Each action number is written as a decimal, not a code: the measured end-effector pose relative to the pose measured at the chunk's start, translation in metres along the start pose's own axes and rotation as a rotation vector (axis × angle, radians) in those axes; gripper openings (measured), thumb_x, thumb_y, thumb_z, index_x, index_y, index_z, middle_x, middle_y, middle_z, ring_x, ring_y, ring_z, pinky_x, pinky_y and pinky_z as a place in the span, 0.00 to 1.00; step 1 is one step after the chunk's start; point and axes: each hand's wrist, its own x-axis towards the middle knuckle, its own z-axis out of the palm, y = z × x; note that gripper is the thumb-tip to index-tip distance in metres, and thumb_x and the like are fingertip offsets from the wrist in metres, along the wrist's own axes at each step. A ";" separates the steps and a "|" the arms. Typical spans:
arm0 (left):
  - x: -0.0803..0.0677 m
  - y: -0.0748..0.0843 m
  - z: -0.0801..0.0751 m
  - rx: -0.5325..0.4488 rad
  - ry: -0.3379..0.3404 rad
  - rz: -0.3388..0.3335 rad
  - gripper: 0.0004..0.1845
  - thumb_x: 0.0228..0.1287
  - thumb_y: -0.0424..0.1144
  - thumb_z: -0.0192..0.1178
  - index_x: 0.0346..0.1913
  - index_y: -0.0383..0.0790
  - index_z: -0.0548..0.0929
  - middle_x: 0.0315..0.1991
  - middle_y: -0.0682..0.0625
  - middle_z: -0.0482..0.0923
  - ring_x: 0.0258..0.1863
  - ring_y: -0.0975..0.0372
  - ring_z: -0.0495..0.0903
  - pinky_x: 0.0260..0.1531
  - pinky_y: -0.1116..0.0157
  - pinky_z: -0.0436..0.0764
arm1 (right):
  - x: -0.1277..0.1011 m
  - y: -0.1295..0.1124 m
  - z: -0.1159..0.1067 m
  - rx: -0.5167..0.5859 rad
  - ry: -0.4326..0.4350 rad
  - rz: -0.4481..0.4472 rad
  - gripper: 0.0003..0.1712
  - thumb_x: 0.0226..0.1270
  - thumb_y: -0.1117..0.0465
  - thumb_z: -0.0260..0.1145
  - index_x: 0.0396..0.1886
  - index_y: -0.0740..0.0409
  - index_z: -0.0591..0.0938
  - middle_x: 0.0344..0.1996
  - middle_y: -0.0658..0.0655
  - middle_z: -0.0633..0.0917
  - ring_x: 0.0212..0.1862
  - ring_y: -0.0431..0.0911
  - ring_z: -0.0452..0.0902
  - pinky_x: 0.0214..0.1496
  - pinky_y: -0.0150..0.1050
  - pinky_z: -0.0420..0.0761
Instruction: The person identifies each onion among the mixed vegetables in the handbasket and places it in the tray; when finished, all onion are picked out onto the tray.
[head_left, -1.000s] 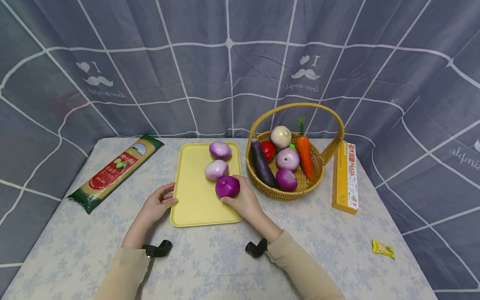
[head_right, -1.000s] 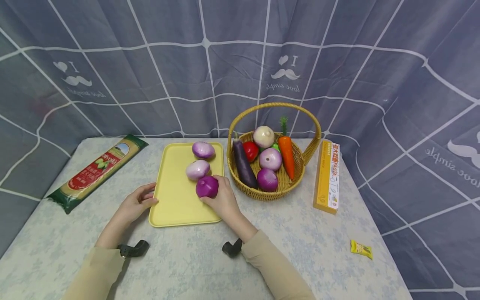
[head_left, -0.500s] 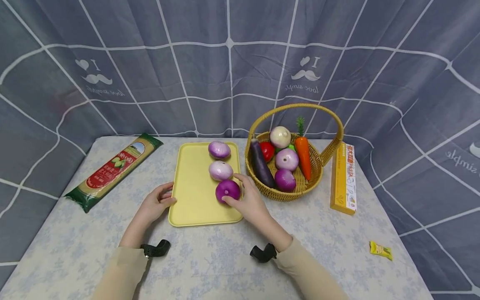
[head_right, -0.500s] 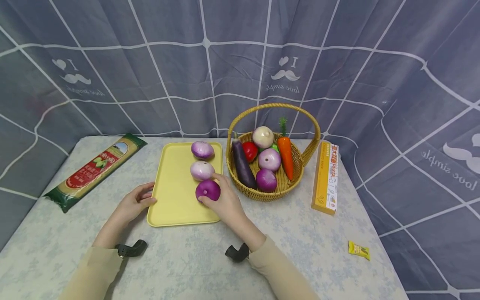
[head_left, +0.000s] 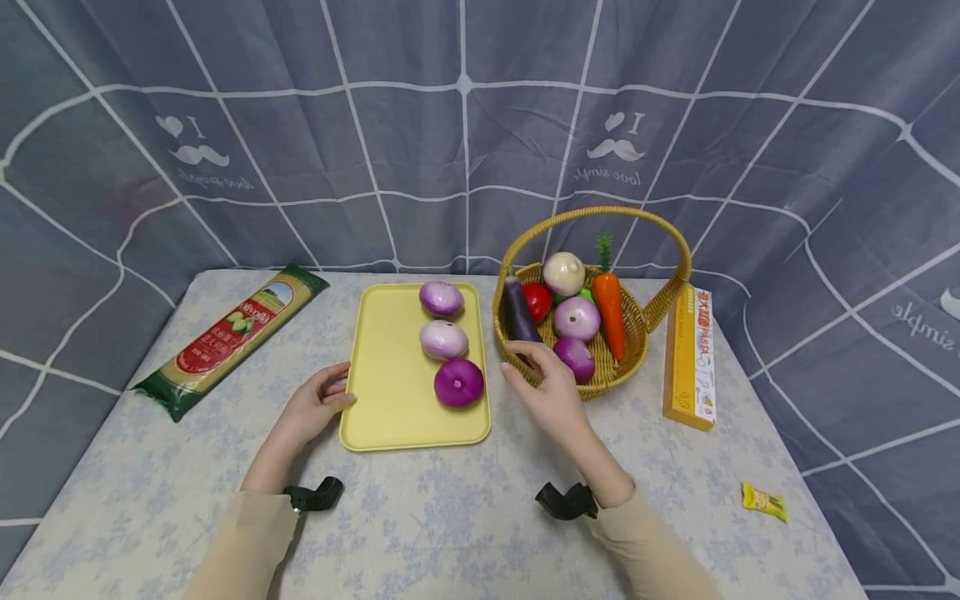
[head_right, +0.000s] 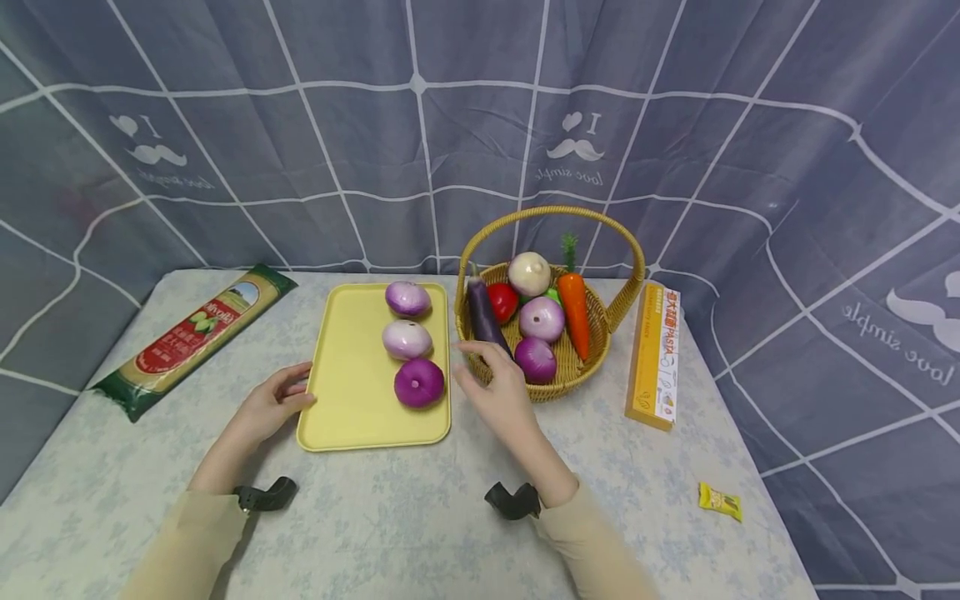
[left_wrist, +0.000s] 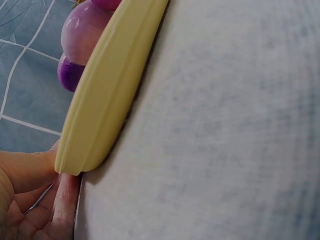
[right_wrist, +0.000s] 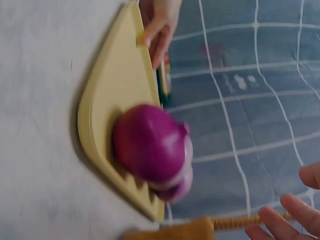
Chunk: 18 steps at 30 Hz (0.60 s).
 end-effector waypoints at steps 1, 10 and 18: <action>0.000 0.000 0.000 0.001 0.001 0.002 0.33 0.72 0.36 0.58 0.76 0.39 0.59 0.70 0.36 0.65 0.62 0.48 0.71 0.47 0.70 0.78 | 0.000 0.001 -0.004 0.015 0.009 0.009 0.17 0.67 0.61 0.68 0.54 0.61 0.83 0.54 0.59 0.83 0.61 0.53 0.78 0.67 0.47 0.74; 0.001 0.001 -0.003 -0.008 0.007 0.012 0.33 0.72 0.36 0.58 0.75 0.38 0.60 0.70 0.37 0.65 0.62 0.48 0.71 0.46 0.74 0.77 | 0.007 0.016 -0.035 0.089 0.056 0.146 0.17 0.68 0.63 0.67 0.54 0.63 0.82 0.54 0.65 0.83 0.62 0.55 0.77 0.68 0.48 0.73; 0.000 0.000 -0.001 -0.019 0.006 -0.001 0.33 0.72 0.36 0.58 0.76 0.38 0.60 0.70 0.37 0.66 0.62 0.48 0.71 0.48 0.70 0.78 | 0.009 0.036 -0.065 0.033 0.107 0.184 0.19 0.70 0.58 0.66 0.55 0.63 0.81 0.55 0.63 0.83 0.62 0.53 0.77 0.68 0.48 0.73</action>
